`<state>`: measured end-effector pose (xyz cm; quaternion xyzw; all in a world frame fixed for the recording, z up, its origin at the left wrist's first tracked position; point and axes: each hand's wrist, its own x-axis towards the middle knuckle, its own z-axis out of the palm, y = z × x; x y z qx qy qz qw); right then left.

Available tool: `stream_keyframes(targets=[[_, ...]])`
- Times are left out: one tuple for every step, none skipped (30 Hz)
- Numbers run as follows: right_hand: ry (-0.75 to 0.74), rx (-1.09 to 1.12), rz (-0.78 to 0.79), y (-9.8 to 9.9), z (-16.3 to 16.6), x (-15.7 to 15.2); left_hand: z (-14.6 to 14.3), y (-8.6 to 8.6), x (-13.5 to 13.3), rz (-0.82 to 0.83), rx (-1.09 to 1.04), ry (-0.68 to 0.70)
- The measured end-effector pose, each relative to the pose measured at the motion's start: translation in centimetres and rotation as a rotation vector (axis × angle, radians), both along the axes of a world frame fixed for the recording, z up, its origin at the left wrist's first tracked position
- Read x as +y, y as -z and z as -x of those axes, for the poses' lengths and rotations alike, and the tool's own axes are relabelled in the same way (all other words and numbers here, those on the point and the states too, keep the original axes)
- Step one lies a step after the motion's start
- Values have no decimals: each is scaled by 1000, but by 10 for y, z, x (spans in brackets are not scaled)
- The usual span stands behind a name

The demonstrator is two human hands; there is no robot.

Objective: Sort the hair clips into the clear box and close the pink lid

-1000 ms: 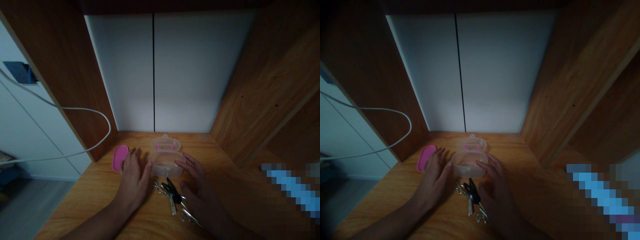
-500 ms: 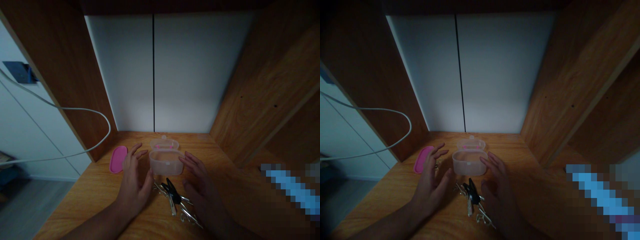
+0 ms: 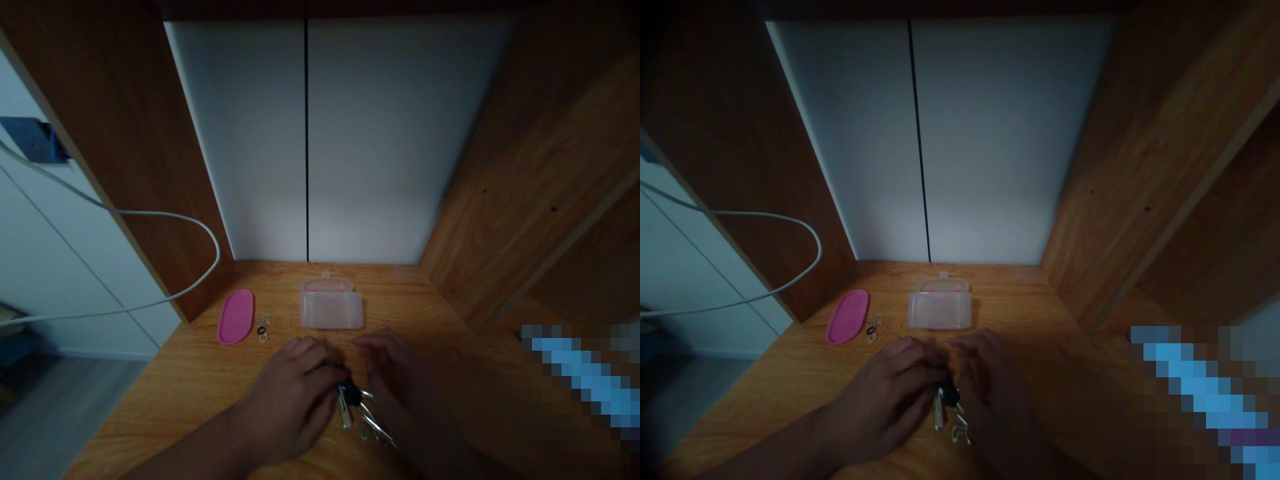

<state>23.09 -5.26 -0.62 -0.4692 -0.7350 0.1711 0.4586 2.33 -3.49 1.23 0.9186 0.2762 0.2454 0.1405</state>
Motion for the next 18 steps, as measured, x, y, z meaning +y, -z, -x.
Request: stream_keyframes(targets=[[-10, -73, -5, -2, 2, -3, 0, 1, 1, 11, 21, -7], [-7, -159, -1, -3, 5, -5, -1, 1, 1, 23, 34, -12], [4, -247, 22, -5, 7, -7, 0, 2, 2, 33, 38, -15], [9, -326, 55, -6, 10, -9, 0, 3, 2, 44, 38, -18], [13, -380, 83, -6, 12, -10, 0, 3, 2, 54, 36, -22], [4, -414, 103, -6, 13, -11, 1, 4, 2, 66, 35, -25], [-8, -430, 115, -6, 14, -11, 1, 4, 2, 77, 35, -31], [-23, -431, 121, -6, 15, -11, 2, 5, 2, 84, 31, -33], [-38, -422, 124, -5, 15, -10, 2, 5, 2, 88, 26, -36], [-48, -406, 125, -5, 15, -9, 2, 6, 2, 91, 17, -37], [-53, -386, 129, -5, 15, -9, 2, 6, 2, 94, 7, -35], [-52, -370, 136, -6, 15, -8, 2, 7, 3, 93, -6, -32], [-49, -357, 145, -7, 15, -8, 2, 8, 3, 90, -19, -28], [-49, -353, 158, -8, 15, -8, 1, 8, 4, 86, -33, -25], [-49, -356, 173, -9, 16, -8, 1, 9, 5, 80, -48, -26], [-50, -363, 186, -10, 16, -9, 1, 10, 6, 77, -59, -26], [-53, -369, 197, -10, 16, -9, 1, 11, 7, 74, -67, -29], [-55, -370, 202, -10, 16, -9, 1, 12, 7, 74, -74, -29]])
